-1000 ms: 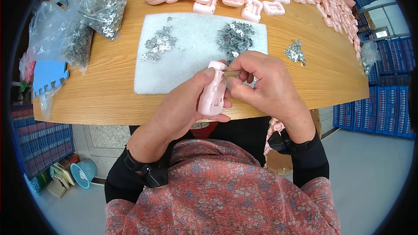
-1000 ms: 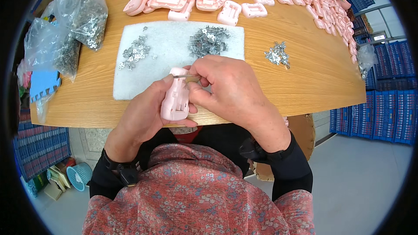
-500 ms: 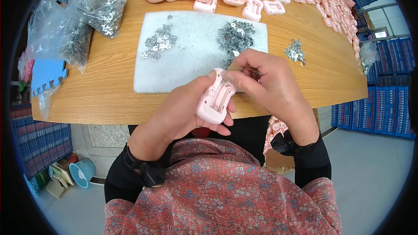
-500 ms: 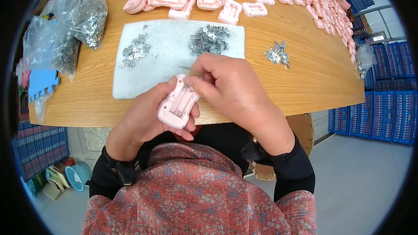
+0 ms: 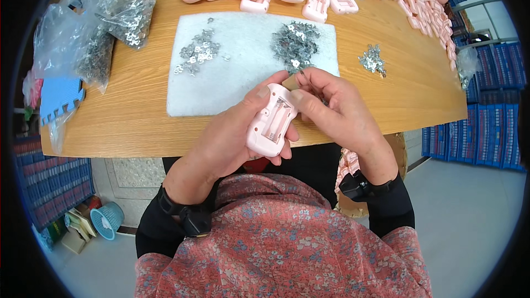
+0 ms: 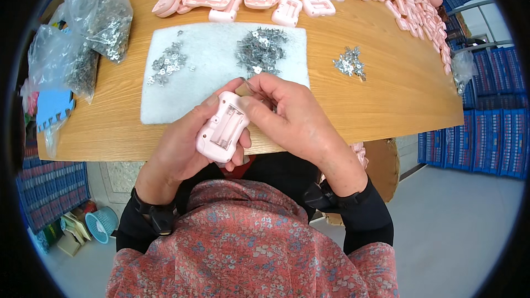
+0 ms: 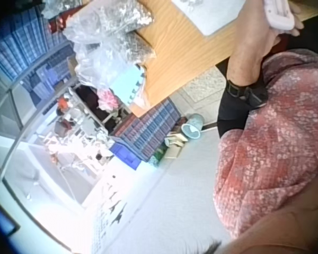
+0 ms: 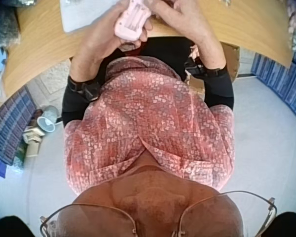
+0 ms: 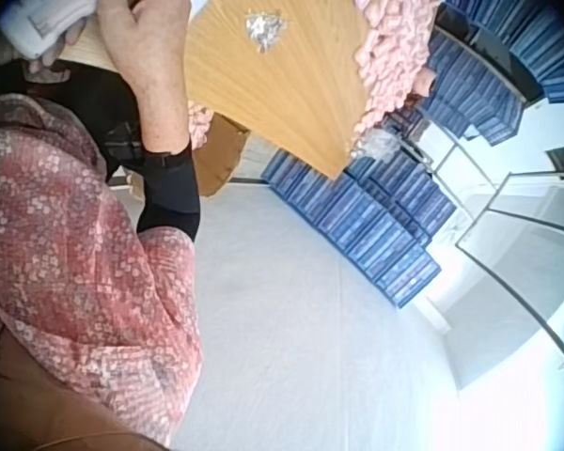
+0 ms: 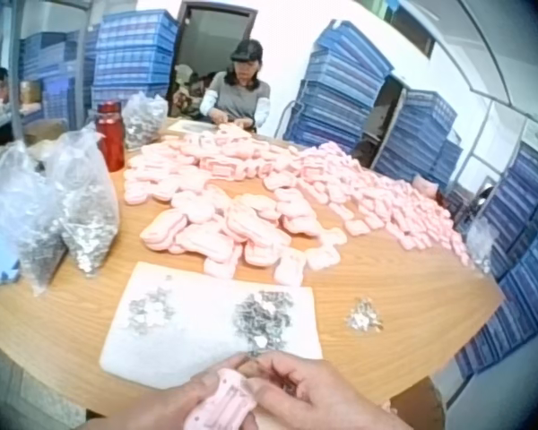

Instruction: The person sits at a table and assembles small pink plastic housings by inserting metal components into them. They pick up a housing, insert a metal piece, and place the finished unit into a cardboard box. The process is repeated continuously with a pile of housings and metal parts on the table.

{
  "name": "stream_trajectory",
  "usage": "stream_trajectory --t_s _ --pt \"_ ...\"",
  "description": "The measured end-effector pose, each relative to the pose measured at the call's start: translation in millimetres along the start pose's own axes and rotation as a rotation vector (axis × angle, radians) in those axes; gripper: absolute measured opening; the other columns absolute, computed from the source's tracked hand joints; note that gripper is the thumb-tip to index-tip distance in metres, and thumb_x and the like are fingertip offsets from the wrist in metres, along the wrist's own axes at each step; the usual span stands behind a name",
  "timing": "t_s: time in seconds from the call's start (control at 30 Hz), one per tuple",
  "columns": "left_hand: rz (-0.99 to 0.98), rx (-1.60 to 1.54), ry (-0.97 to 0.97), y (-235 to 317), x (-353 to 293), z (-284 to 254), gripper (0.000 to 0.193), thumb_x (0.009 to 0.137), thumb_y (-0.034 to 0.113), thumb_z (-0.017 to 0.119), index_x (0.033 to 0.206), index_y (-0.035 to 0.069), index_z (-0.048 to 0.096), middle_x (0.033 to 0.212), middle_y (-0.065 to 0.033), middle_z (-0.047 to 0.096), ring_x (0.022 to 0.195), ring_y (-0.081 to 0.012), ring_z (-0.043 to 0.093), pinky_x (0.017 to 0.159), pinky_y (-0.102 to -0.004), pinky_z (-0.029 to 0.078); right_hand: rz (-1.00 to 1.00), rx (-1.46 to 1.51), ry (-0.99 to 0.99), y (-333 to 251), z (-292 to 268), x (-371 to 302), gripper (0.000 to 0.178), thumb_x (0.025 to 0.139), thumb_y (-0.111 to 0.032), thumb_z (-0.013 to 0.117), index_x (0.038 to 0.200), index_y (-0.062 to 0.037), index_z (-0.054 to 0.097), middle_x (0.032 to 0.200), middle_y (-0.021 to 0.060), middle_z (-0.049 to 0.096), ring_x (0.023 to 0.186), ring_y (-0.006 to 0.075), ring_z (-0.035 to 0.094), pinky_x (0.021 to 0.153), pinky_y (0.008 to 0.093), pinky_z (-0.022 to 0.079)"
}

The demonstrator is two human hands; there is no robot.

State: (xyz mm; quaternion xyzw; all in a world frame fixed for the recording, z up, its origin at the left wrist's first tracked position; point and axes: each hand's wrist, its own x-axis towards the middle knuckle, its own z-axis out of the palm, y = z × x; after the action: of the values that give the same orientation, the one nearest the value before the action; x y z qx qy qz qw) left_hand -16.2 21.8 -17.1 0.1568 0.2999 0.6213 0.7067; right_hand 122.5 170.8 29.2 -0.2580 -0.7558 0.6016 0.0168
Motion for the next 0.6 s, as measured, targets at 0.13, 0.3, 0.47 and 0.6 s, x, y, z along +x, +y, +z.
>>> stream_trajectory --t_s 0.13,0.3,0.47,0.6 --pt "0.01 0.072 0.018 -2 -2 0 0.064 0.107 0.046 0.03 0.157 0.011 0.013 0.092 -0.0155 0.064 0.071 -0.0229 0.067 0.058 -0.0324 0.056 -0.081 0.004 -0.001 -3 6 -3 0.017 0.096 -0.012 0.062 0.109 -0.0009 0.058 0.094 -0.002 0.058 0.084 0.0043 0.053 0.075 0.0218 0.046" --pt "0.01 0.086 0.026 -3 -4 0 0.063 0.107 0.045 0.031 0.157 0.01 0.013 0.092 -0.0153 0.064 0.071 -0.0235 0.068 0.057 -0.032 0.057 -0.088 0.013 0.039 4 10 -3 0.022 0.094 -0.011 0.06 0.111 0.002 0.059 0.091 0.0059 0.066 0.081 0.0075 0.058 0.074 0.0261 0.05" --pt "0.041 0.076 -0.001 -4 -4 -1 0.064 0.107 0.045 0.029 0.157 0.009 0.011 0.096 -0.0168 0.065 0.073 -0.0252 0.069 0.06 -0.0344 0.058 -0.133 0.184 0.022 13 14 0 0.024 0.095 -0.014 0.062 0.112 0.0017 0.058 0.089 0.0025 0.064 0.079 0.0062 0.058 0.072 0.024 0.049" --pt "0.033 0.242 0.132 4 -10 5 0.059 0.104 0.037 0.041 0.153 0.008 0.027 0.098 -0.0146 0.067 0.078 -0.0201 0.068 0.069 -0.0302 0.057 0.07 0.33 -0.091 10 3 2 0.025 0.094 -0.016 0.066 0.11 0.0 0.058 0.084 -0.0011 0.062 0.075 0.0034 0.055 0.068 0.0206 0.047"
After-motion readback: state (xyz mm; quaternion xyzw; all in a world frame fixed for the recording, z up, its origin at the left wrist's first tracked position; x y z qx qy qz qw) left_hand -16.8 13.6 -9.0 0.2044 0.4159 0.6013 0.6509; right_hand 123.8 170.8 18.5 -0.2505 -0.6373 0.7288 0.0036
